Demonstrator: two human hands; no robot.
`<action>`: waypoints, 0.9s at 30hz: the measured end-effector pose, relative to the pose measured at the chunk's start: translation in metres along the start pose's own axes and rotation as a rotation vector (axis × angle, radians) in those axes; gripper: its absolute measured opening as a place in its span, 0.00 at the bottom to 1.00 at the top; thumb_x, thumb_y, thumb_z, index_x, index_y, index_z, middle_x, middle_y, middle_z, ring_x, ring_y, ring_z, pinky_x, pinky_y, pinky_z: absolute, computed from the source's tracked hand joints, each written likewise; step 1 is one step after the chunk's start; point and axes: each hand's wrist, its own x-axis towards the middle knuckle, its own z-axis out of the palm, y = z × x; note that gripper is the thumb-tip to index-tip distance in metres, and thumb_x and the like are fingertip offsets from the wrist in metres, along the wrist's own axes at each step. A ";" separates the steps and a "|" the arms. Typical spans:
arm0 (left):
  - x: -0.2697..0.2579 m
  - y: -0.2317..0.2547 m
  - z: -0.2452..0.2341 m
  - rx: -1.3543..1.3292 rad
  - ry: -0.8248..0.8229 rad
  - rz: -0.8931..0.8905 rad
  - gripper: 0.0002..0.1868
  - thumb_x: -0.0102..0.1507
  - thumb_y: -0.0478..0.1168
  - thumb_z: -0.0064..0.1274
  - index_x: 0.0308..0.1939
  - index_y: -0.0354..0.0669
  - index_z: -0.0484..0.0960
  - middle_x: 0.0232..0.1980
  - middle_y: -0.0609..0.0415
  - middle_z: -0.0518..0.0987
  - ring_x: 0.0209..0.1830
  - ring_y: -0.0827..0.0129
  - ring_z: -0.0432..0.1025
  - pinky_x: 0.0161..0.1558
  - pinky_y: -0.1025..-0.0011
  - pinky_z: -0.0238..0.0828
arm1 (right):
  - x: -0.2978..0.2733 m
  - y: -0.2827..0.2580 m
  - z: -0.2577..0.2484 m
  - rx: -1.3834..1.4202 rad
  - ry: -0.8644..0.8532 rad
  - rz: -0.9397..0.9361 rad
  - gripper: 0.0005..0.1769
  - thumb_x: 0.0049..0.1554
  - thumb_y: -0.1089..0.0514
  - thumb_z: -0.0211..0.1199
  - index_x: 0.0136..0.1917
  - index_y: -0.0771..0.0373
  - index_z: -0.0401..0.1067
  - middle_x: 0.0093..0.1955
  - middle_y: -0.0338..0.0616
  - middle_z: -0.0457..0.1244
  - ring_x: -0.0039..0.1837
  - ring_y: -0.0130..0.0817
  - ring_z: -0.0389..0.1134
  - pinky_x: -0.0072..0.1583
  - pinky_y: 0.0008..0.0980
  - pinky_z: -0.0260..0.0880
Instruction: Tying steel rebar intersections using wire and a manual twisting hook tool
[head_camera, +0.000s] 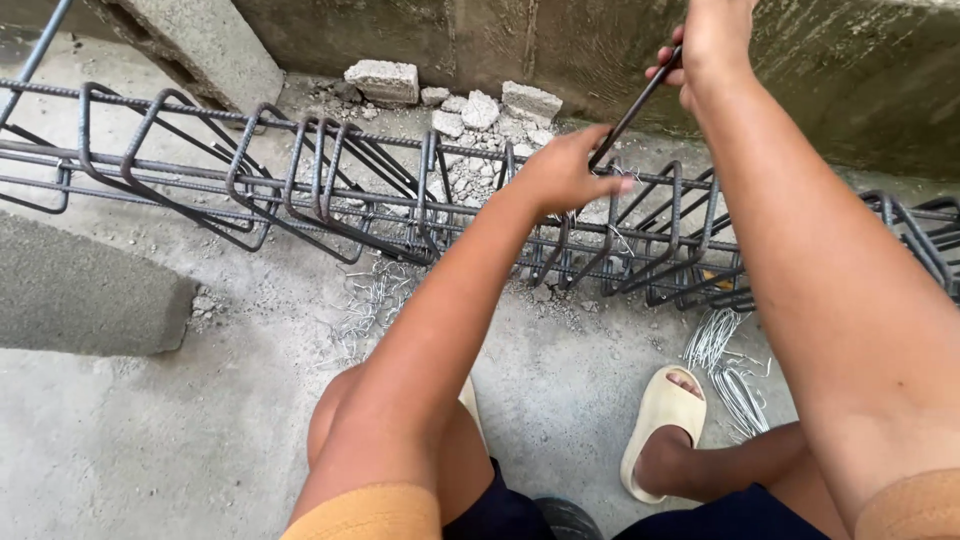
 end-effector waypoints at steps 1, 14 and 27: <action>-0.003 -0.009 -0.003 0.142 -0.030 0.071 0.55 0.52 0.71 0.64 0.75 0.49 0.62 0.75 0.48 0.68 0.76 0.53 0.59 0.72 0.48 0.55 | 0.008 0.001 0.001 -0.008 0.003 -0.011 0.33 0.61 0.35 0.42 0.65 0.63 0.50 0.41 0.38 0.56 0.38 0.24 0.63 0.37 0.24 0.78; -0.037 -0.043 0.019 0.575 -0.205 0.003 0.63 0.52 0.82 0.53 0.81 0.57 0.49 0.85 0.51 0.41 0.84 0.52 0.31 0.78 0.49 0.23 | 0.048 0.019 0.028 0.298 -0.080 0.311 0.22 0.63 0.37 0.37 0.43 0.51 0.64 0.29 0.27 0.53 0.30 0.20 0.55 0.44 0.29 0.68; -0.040 -0.036 0.008 0.597 -0.268 0.010 0.50 0.56 0.79 0.48 0.68 0.47 0.68 0.86 0.51 0.38 0.85 0.54 0.29 0.79 0.49 0.19 | 0.089 0.039 0.072 0.250 -0.471 0.402 0.24 0.72 0.43 0.44 0.35 0.48 0.59 0.30 0.26 0.52 0.31 0.17 0.50 0.44 0.25 0.64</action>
